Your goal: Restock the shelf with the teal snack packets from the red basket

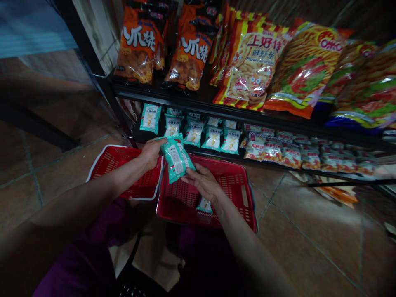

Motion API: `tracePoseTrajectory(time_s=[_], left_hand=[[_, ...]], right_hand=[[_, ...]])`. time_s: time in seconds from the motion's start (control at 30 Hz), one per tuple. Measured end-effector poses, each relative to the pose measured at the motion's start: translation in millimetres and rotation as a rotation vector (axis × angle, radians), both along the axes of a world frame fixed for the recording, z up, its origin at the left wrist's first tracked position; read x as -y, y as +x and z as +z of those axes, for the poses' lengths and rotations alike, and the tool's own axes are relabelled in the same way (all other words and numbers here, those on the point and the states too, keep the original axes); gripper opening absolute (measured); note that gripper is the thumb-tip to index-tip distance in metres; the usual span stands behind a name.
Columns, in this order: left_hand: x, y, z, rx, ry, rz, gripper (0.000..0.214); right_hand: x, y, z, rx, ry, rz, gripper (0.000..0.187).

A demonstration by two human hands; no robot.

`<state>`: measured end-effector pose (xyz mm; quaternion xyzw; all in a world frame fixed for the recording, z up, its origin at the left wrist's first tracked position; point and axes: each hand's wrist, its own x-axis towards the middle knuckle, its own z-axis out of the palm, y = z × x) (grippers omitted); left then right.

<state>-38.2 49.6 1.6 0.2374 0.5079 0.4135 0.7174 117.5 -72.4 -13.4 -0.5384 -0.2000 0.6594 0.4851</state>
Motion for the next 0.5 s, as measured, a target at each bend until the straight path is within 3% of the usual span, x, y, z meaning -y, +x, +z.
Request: tracePoseTrajectory(time_s=[0.37,0.5], left_hand=[[-1.9,-0.7,-2.8,0.071,0.038,0.040,0.004],[2.4,0.2,2.2,0.176,0.057,-0.058,0.014]], right_hand=[[-1.0,-1.5,-2.3,0.005,-0.003,-0.047,0.037],[-2.1,-3.3,-2.3,0.015,0.012,-0.075,0.037]])
